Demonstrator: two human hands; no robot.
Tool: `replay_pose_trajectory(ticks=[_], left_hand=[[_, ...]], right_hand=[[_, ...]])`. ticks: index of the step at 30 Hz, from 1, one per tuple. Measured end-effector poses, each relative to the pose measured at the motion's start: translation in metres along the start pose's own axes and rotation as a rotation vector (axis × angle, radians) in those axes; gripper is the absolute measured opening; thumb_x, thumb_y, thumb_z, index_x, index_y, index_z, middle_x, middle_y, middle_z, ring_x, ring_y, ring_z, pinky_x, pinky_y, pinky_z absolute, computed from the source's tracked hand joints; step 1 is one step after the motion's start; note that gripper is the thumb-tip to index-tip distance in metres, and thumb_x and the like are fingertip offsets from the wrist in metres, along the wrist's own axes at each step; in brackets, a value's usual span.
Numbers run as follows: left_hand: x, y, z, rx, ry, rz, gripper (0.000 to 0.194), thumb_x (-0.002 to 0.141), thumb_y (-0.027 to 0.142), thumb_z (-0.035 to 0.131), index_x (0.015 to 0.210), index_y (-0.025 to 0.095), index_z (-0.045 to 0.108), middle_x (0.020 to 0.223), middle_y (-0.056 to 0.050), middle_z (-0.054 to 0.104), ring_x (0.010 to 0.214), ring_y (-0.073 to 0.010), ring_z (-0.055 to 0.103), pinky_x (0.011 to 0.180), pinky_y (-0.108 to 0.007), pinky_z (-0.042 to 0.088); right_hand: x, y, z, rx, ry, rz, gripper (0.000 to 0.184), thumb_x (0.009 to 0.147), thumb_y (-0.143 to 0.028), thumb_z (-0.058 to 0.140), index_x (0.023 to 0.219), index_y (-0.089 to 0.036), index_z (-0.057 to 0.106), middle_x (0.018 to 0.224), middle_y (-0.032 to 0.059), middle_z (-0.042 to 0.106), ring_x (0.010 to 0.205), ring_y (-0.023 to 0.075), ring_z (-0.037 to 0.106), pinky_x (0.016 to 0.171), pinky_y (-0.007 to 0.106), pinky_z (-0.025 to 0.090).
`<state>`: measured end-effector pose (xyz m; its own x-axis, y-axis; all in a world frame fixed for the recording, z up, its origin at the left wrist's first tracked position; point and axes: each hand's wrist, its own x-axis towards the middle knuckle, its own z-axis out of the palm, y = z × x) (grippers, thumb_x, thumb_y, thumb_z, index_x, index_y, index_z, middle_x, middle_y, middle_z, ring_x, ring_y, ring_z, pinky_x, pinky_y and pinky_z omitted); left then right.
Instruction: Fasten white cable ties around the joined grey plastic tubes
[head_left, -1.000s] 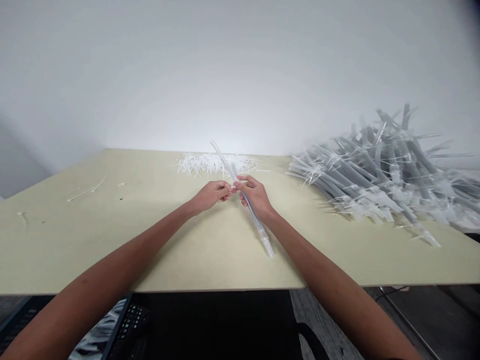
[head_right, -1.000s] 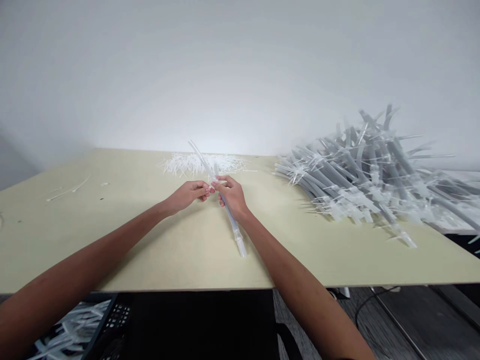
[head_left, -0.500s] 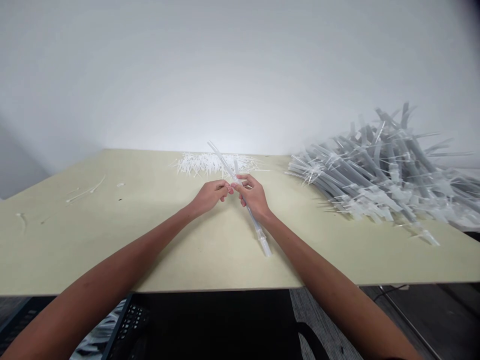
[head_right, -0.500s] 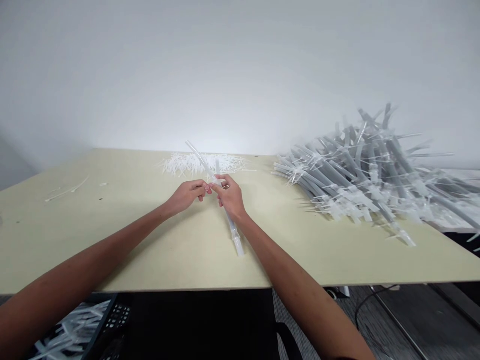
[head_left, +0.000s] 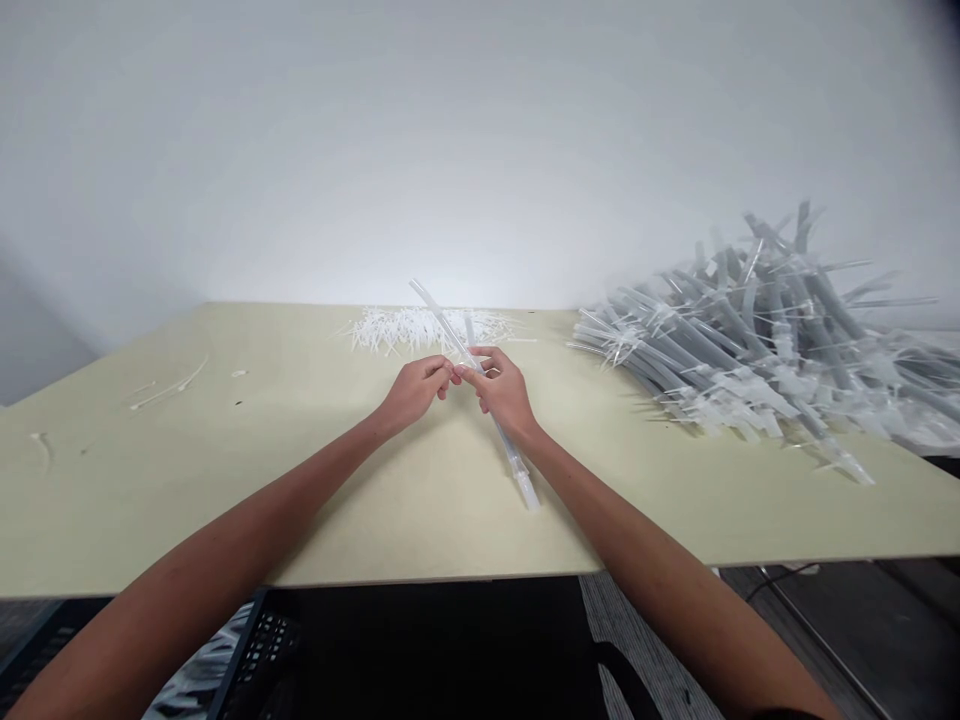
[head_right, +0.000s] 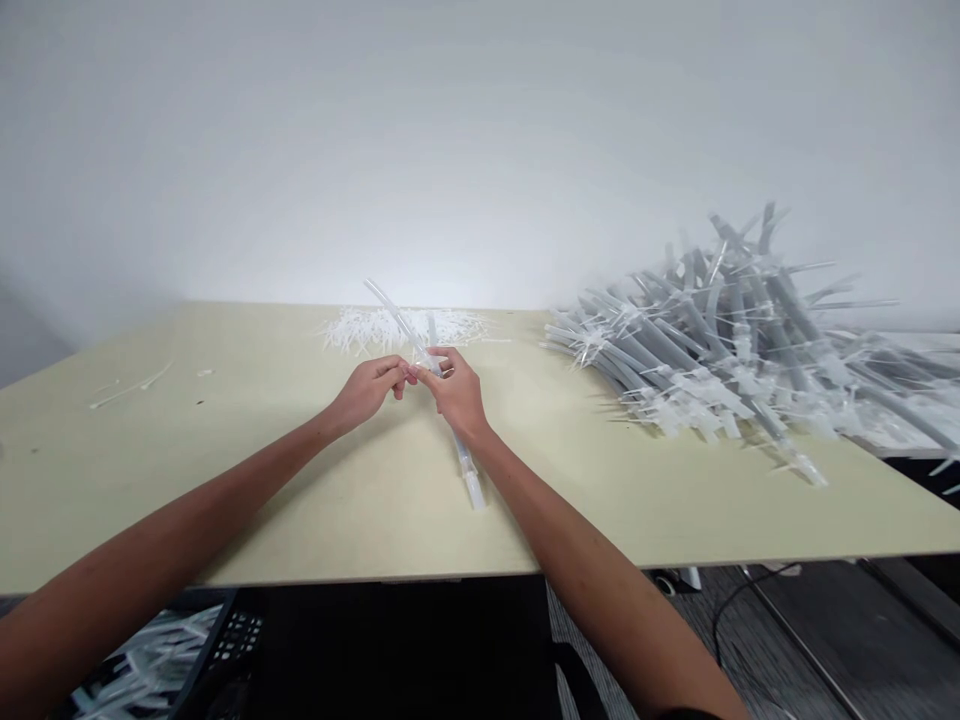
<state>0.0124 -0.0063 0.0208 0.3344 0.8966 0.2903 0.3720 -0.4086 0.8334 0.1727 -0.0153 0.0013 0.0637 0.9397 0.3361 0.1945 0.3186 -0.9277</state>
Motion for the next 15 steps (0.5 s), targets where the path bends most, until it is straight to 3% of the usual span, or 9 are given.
replay_pose_trajectory(ticks=[15], left_hand=[[0.0030,-0.0088,0.0104,-0.123,0.052,-0.003,0.019,0.081,0.026,0.039,0.064,0.019,0.044,0.058,0.002,0.047,0.057,-0.0121,0.042,0.056,-0.026,0.031]], right_hand=[[-0.0014,-0.0046,0.0033,-0.081,-0.001,-0.009,0.047,0.072,-0.056,0.060,0.108,-0.026,0.058,0.075,-0.0024,0.047,0.054,0.0091,0.049,0.031,0.017,0.040]])
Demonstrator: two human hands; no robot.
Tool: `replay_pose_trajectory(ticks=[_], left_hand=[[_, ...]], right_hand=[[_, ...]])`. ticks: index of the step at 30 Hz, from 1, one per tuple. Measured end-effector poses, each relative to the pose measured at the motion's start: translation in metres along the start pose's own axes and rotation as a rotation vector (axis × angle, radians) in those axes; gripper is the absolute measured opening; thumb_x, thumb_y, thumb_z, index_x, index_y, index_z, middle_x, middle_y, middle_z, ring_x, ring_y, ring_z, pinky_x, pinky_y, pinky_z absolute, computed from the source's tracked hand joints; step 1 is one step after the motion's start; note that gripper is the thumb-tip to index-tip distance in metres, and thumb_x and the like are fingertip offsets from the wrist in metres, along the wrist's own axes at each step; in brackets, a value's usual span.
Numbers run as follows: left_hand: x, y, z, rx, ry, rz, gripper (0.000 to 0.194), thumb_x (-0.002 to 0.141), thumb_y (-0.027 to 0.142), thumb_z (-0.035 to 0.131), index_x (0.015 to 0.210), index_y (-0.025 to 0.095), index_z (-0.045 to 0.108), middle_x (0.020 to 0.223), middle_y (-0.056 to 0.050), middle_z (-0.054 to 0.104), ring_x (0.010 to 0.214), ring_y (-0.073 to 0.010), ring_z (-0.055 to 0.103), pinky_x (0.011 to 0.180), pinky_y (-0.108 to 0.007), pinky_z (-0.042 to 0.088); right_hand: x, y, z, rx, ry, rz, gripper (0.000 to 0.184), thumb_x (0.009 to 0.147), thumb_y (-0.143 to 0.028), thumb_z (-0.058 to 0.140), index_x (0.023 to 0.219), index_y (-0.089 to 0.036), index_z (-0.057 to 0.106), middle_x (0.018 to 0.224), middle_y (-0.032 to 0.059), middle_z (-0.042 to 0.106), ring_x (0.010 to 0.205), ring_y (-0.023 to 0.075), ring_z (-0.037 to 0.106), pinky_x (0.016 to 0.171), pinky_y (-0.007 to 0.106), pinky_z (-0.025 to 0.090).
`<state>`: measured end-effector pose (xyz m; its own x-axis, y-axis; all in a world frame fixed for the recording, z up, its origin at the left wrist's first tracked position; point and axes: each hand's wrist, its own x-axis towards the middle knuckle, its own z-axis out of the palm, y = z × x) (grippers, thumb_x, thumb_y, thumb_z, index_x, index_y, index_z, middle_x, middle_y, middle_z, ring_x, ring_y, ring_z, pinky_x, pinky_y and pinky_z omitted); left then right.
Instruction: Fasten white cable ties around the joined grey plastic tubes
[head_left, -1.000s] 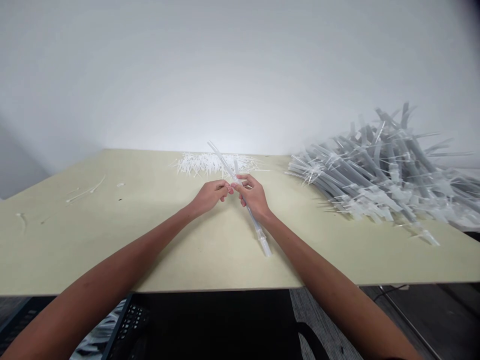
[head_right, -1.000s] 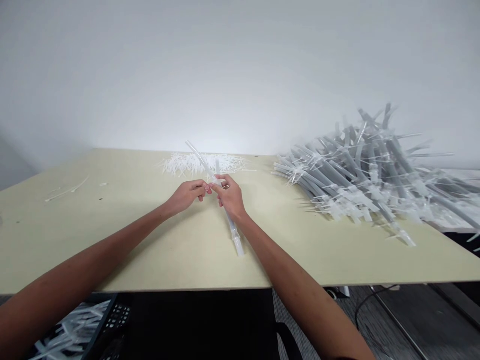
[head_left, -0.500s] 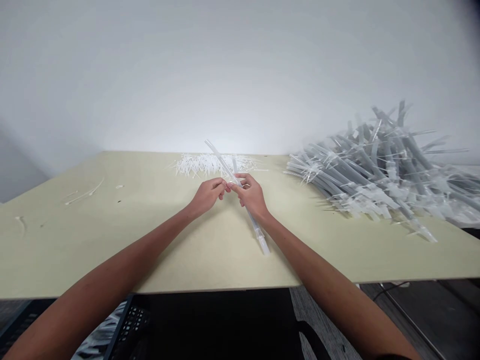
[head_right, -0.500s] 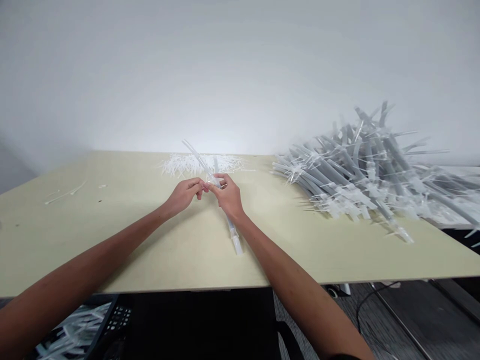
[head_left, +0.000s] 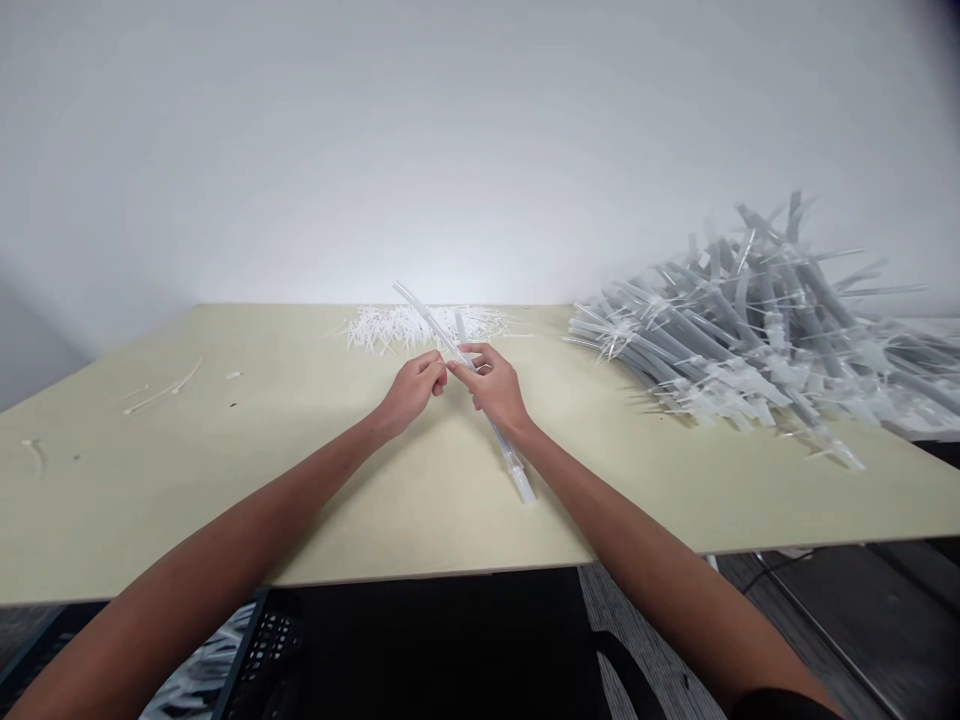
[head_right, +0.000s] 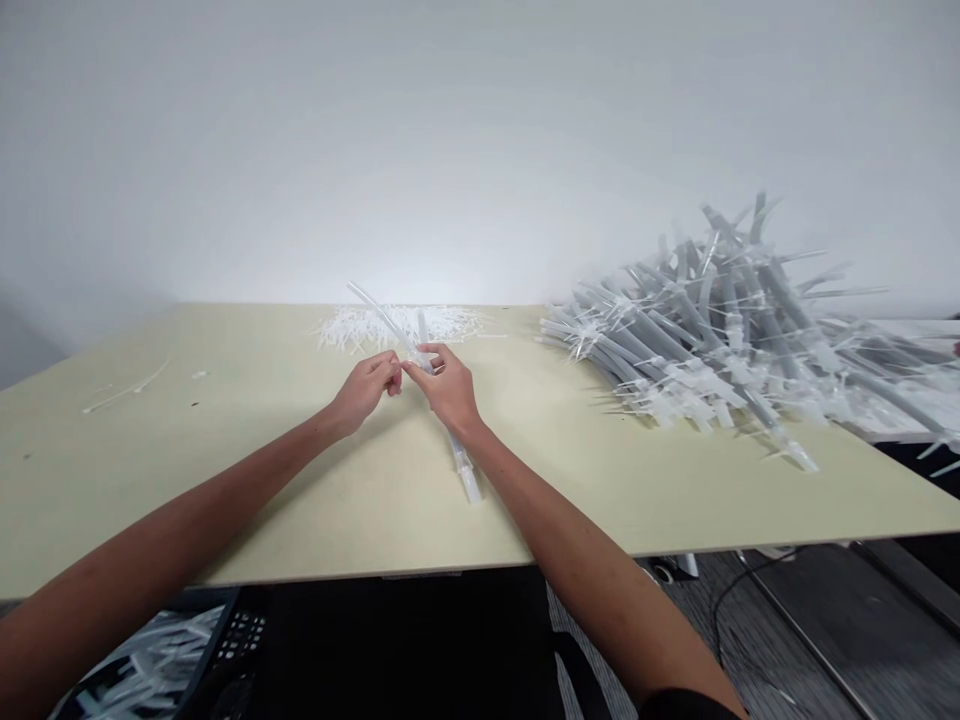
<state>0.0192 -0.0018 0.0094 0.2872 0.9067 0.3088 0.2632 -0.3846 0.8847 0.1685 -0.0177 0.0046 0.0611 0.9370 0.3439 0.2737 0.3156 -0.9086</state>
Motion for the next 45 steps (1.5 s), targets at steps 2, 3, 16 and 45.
replay_pose_trajectory(ticks=[2,3,16,45], left_hand=[[0.0005,-0.0014,0.0003,-0.015,-0.002,-0.004,0.019,0.080,0.024,0.038,0.063,0.019,0.043,0.058,0.002,0.047,0.057,-0.0119,0.042,0.055,-0.027,0.031],[0.0004,-0.0015,0.0002,-0.020,-0.003,-0.005,0.019,0.080,0.024,0.038,0.063,0.019,0.043,0.057,0.002,0.046,0.056,-0.0119,0.042,0.055,-0.027,0.031],[-0.0026,0.0052,0.0003,-0.026,-0.012,0.023,0.019,0.079,0.021,0.038,0.060,0.019,0.041,0.057,0.003,0.043,0.058,-0.0118,0.043,0.055,-0.026,0.030],[0.0023,-0.0006,-0.0006,-0.181,-0.120,-0.057,0.028,0.082,0.034,0.041,0.060,0.018,0.044,0.056,0.004,0.035,0.054,-0.0105,0.043,0.062,-0.027,0.041]], right_hand=[[0.0003,0.0005,-0.0002,-0.004,0.003,0.000,0.046,0.072,-0.055,0.060,0.108,-0.027,0.058,0.075,-0.0023,0.047,0.054,0.0091,0.049,0.031,0.017,0.040],[0.0006,0.0009,-0.0003,-0.005,0.006,0.000,0.046,0.072,-0.055,0.060,0.108,-0.027,0.058,0.075,-0.0023,0.047,0.054,0.0091,0.049,0.031,0.017,0.040],[0.0012,0.0017,-0.0006,0.013,0.010,-0.001,0.040,0.077,-0.052,0.053,0.106,-0.024,0.060,0.070,-0.0032,0.047,0.048,0.0080,0.046,0.032,0.018,0.039],[0.0018,0.0006,-0.0049,-0.106,0.023,-0.041,0.038,0.075,-0.049,0.058,0.105,-0.026,0.060,0.078,-0.0020,0.050,0.053,0.0079,0.047,0.041,0.019,0.039]])
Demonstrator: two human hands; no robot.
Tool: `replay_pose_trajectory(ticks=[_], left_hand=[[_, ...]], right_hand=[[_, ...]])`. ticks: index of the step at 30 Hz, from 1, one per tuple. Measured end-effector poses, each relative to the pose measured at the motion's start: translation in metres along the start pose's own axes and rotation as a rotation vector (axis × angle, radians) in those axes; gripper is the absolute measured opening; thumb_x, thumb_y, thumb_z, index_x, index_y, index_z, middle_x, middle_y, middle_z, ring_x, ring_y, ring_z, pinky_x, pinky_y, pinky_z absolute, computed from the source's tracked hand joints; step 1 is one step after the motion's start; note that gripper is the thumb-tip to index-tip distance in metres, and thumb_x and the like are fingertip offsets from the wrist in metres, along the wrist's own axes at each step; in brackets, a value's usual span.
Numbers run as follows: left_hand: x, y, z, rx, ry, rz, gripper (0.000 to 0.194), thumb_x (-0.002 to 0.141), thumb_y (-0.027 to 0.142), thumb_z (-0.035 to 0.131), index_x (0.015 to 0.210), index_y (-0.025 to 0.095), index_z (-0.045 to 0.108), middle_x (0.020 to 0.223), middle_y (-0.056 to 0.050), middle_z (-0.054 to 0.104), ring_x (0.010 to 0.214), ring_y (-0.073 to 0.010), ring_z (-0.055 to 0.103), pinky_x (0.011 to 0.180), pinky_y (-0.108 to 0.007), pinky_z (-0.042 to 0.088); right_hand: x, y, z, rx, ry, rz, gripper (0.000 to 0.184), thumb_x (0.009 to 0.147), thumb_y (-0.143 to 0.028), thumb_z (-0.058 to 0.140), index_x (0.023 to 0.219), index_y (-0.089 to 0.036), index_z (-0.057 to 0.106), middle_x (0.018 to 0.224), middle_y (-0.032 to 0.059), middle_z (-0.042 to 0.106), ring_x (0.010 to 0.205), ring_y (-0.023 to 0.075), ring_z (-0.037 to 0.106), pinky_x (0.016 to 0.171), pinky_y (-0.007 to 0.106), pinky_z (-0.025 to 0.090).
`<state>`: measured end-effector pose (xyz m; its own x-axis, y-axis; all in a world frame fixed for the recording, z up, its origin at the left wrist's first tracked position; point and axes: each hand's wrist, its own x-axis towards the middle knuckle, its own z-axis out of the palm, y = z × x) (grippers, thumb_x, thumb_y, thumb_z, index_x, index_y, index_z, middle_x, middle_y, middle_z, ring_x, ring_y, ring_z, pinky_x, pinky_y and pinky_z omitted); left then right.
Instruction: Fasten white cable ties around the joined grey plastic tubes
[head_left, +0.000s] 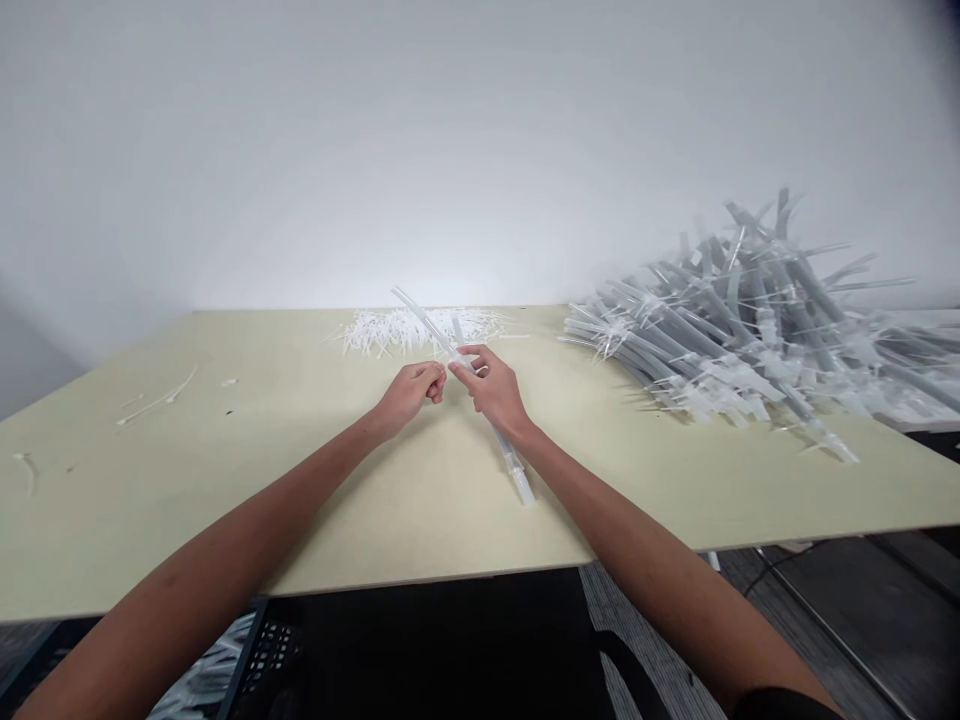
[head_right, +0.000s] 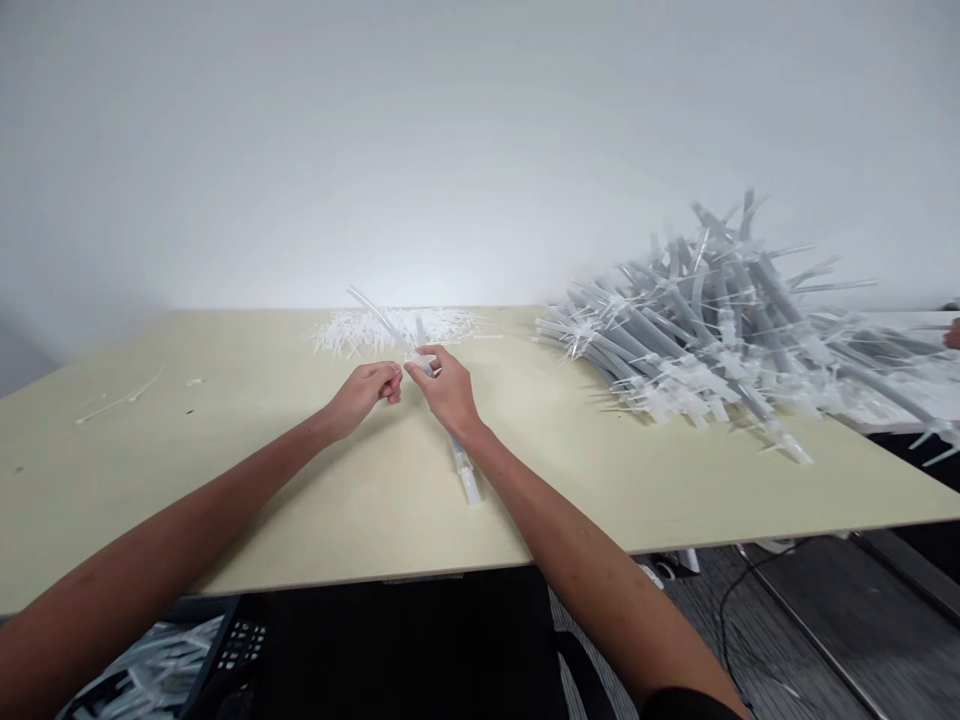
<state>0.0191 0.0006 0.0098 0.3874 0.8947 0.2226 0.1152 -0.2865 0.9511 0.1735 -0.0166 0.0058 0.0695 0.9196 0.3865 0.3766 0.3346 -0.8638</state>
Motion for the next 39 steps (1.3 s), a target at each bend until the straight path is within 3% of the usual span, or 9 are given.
replay_pose_trajectory(ticks=[8,24,31,35,39], left_hand=[[-0.001,0.002,0.001,0.024,0.015,0.014,0.027,0.081,0.031,0.043,0.057,0.018,0.038,0.056,0.003,0.036,0.055,-0.0109,0.042,0.059,-0.026,0.037],[-0.004,0.007,0.005,0.105,0.049,0.030,0.026,0.079,0.029,0.044,0.056,0.018,0.042,0.052,0.003,0.042,0.053,-0.0113,0.042,0.053,-0.026,0.029],[-0.003,0.004,0.001,0.026,0.031,0.007,0.028,0.080,0.030,0.044,0.055,0.017,0.045,0.051,0.002,0.041,0.053,-0.0113,0.045,0.059,-0.026,0.037],[0.002,-0.002,-0.002,-0.069,0.030,-0.050,0.032,0.083,0.042,0.043,0.073,0.015,0.057,0.067,-0.002,0.054,0.060,-0.0129,0.052,0.063,-0.029,0.044],[0.004,-0.005,-0.001,-0.137,0.080,-0.040,0.035,0.081,0.049,0.049,0.084,0.015,0.056,0.088,-0.006,0.060,0.074,-0.0141,0.056,0.070,-0.030,0.046]], right_hand=[[0.000,0.001,0.000,0.033,-0.003,0.034,0.036,0.076,-0.047,0.057,0.104,-0.025,0.061,0.075,-0.0024,0.050,0.048,0.0070,0.047,0.037,0.018,0.038],[0.006,0.007,0.000,0.139,-0.024,0.076,0.036,0.078,-0.048,0.054,0.103,-0.022,0.062,0.072,-0.0017,0.054,0.043,0.0056,0.045,0.031,0.017,0.037],[0.002,-0.001,-0.004,0.106,-0.020,0.020,0.037,0.081,-0.047,0.050,0.109,-0.024,0.061,0.074,-0.0016,0.053,0.046,0.0061,0.045,0.036,0.018,0.040],[-0.001,-0.012,-0.009,0.063,-0.017,-0.045,0.049,0.081,-0.039,0.051,0.130,-0.032,0.047,0.081,-0.0015,0.053,0.055,0.0091,0.048,0.041,0.019,0.042],[-0.005,-0.019,-0.008,-0.113,-0.027,-0.192,0.065,0.081,-0.033,0.054,0.142,-0.036,0.030,0.077,-0.0025,0.053,0.060,0.0111,0.047,0.061,0.026,0.047]])
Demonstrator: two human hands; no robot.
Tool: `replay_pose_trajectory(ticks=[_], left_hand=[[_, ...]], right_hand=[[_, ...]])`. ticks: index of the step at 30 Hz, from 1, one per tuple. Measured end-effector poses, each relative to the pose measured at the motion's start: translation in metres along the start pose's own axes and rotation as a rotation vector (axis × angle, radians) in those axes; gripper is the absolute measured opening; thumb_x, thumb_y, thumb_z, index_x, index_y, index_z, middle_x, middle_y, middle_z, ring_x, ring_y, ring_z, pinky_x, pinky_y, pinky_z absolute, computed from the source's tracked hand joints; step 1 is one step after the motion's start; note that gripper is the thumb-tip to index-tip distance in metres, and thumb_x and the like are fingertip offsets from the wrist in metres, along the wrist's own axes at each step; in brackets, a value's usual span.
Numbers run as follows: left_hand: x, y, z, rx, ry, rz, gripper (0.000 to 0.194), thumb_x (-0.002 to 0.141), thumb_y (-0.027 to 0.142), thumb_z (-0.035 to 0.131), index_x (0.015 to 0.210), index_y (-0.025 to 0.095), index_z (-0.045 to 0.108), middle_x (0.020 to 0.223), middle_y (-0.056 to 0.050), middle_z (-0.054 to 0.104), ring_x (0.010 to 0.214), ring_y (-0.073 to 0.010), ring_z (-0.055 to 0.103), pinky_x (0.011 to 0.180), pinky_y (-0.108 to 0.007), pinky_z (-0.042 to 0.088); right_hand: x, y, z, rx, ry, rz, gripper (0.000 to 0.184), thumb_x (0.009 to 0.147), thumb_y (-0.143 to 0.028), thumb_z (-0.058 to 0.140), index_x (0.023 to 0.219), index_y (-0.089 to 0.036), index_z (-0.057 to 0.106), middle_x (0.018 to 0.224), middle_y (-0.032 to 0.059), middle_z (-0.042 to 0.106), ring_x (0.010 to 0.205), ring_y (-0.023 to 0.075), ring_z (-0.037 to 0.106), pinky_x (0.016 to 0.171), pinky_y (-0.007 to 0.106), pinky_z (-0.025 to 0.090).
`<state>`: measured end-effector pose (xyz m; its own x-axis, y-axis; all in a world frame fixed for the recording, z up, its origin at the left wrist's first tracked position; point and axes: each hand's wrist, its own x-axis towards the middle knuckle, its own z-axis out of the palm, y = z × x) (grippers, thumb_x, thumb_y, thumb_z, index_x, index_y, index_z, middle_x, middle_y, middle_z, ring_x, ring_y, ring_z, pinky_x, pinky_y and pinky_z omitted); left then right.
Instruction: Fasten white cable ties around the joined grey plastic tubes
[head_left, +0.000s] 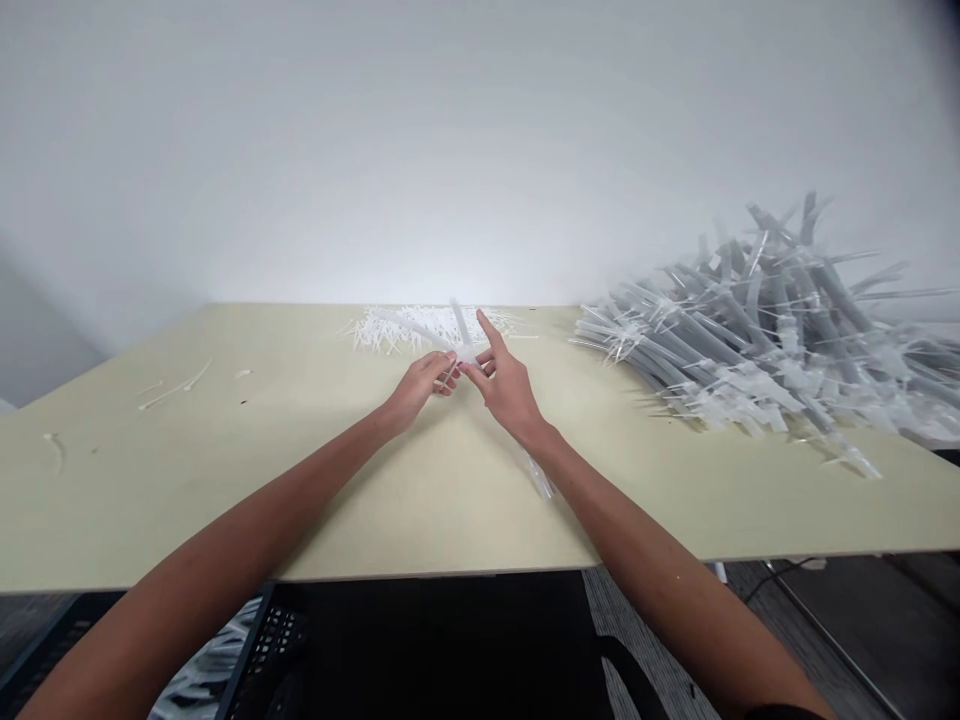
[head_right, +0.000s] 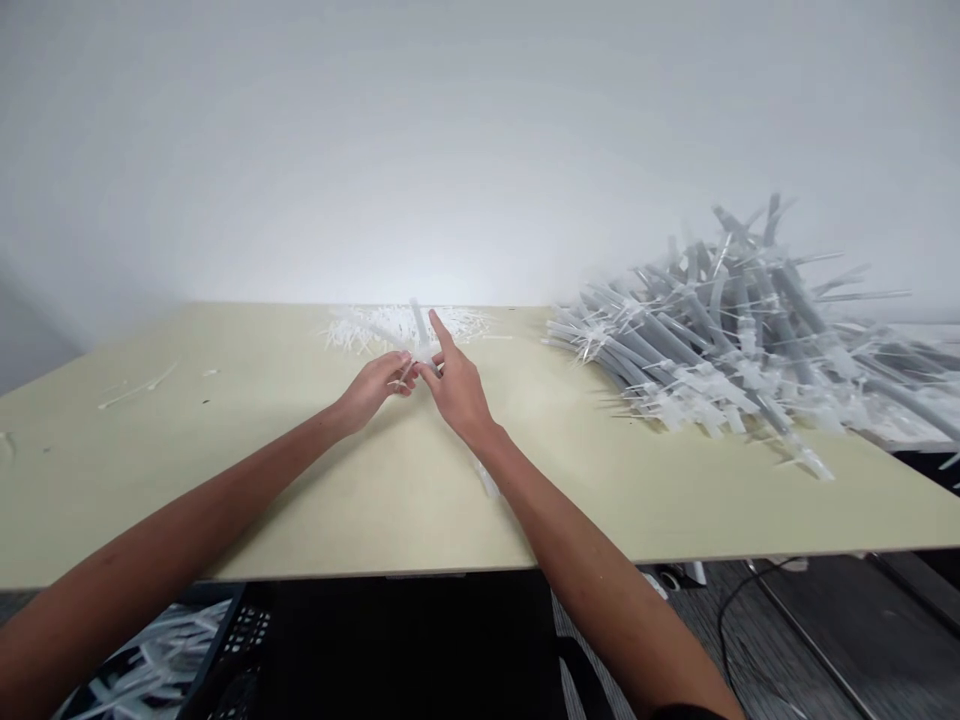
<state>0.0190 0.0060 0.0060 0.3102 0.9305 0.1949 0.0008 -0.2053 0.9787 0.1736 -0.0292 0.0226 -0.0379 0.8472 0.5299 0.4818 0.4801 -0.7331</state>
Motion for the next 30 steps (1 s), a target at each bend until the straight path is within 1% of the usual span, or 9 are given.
replay_pose_trajectory(ticks=[2,5,9,16,19,21,23,25,30], left_hand=[[0.000,-0.001,0.001,-0.018,0.019,0.022,0.033,0.079,0.048,0.054,0.080,0.015,0.054,0.088,-0.006,0.060,0.077,-0.0140,0.056,0.074,-0.030,0.046],[0.000,-0.001,0.003,-0.033,0.037,0.062,0.031,0.078,0.046,0.058,0.078,0.015,0.052,0.081,-0.003,0.058,0.074,-0.0125,0.055,0.075,-0.030,0.045],[-0.001,0.001,0.004,-0.027,0.038,0.111,0.029,0.080,0.044,0.058,0.078,0.016,0.052,0.074,-0.001,0.055,0.069,-0.0108,0.052,0.072,-0.028,0.044],[-0.004,0.004,0.002,0.009,-0.009,0.105,0.034,0.083,0.049,0.052,0.081,0.016,0.053,0.075,-0.002,0.055,0.067,-0.0115,0.052,0.066,-0.027,0.043],[-0.006,0.003,0.001,0.027,-0.120,0.074,0.040,0.086,0.052,0.044,0.077,0.015,0.054,0.070,-0.002,0.054,0.064,-0.0127,0.052,0.065,-0.029,0.043],[-0.007,0.003,0.000,0.046,-0.159,0.080,0.041,0.087,0.051,0.043,0.071,0.015,0.053,0.063,-0.001,0.052,0.062,-0.0125,0.050,0.066,-0.029,0.041],[-0.008,0.003,0.000,0.070,-0.162,0.100,0.040,0.088,0.048,0.043,0.067,0.015,0.052,0.059,0.000,0.049,0.061,-0.0120,0.048,0.067,-0.028,0.040],[-0.009,0.004,0.001,0.099,-0.156,0.113,0.039,0.088,0.046,0.043,0.065,0.016,0.051,0.057,0.001,0.047,0.059,-0.0115,0.046,0.065,-0.027,0.038],[-0.015,0.010,0.008,0.175,-0.105,0.112,0.039,0.088,0.042,0.044,0.058,0.017,0.045,0.051,0.003,0.041,0.051,-0.0102,0.038,0.056,-0.026,0.031]], right_hand=[[-0.001,-0.001,0.002,-0.057,-0.010,-0.052,0.071,0.083,-0.032,0.053,0.145,-0.034,0.020,0.076,-0.0026,0.054,0.061,0.0119,0.048,0.065,0.029,0.047],[-0.002,0.000,0.005,0.019,-0.012,-0.003,0.080,0.083,-0.034,0.054,0.148,-0.031,0.007,0.075,-0.0020,0.056,0.060,0.0127,0.051,0.056,0.026,0.047],[-0.002,0.001,0.004,0.208,-0.002,0.120,0.101,0.077,-0.038,0.061,0.146,-0.027,-0.012,0.075,-0.0018,0.058,0.055,0.0129,0.054,0.040,0.021,0.043],[0.001,0.001,0.003,0.636,0.012,0.327,0.125,0.066,-0.029,0.074,0.142,-0.022,-0.025,0.069,-0.0058,0.062,0.045,0.0105,0.050,0.038,0.022,0.043],[0.005,0.003,0.000,0.741,-0.007,0.408,0.115,0.065,-0.032,0.075,0.146,-0.017,-0.005,0.077,-0.0009,0.063,0.053,0.0104,0.052,0.039,0.020,0.042],[0.007,0.004,-0.002,0.776,-0.058,0.439,0.084,0.068,-0.038,0.073,0.137,-0.014,0.032,0.081,0.0025,0.062,0.055,0.0091,0.051,0.039,0.019,0.041],[0.009,0.005,-0.004,0.816,-0.131,0.465,0.052,0.072,-0.047,0.067,0.109,-0.012,0.058,0.078,0.0036,0.059,0.055,0.0078,0.049,0.039,0.019,0.039],[0.010,0.006,-0.005,0.845,-0.196,0.481,0.043,0.075,-0.053,0.062,0.088,-0.012,0.064,0.072,0.0025,0.055,0.054,0.0072,0.048,0.038,0.018,0.037],[0.012,0.005,-0.005,0.842,-0.211,0.469,0.033,0.073,-0.046,0.066,0.076,-0.013,0.066,0.061,-0.0008,0.050,0.048,0.0055,0.043,0.037,0.018,0.033]])
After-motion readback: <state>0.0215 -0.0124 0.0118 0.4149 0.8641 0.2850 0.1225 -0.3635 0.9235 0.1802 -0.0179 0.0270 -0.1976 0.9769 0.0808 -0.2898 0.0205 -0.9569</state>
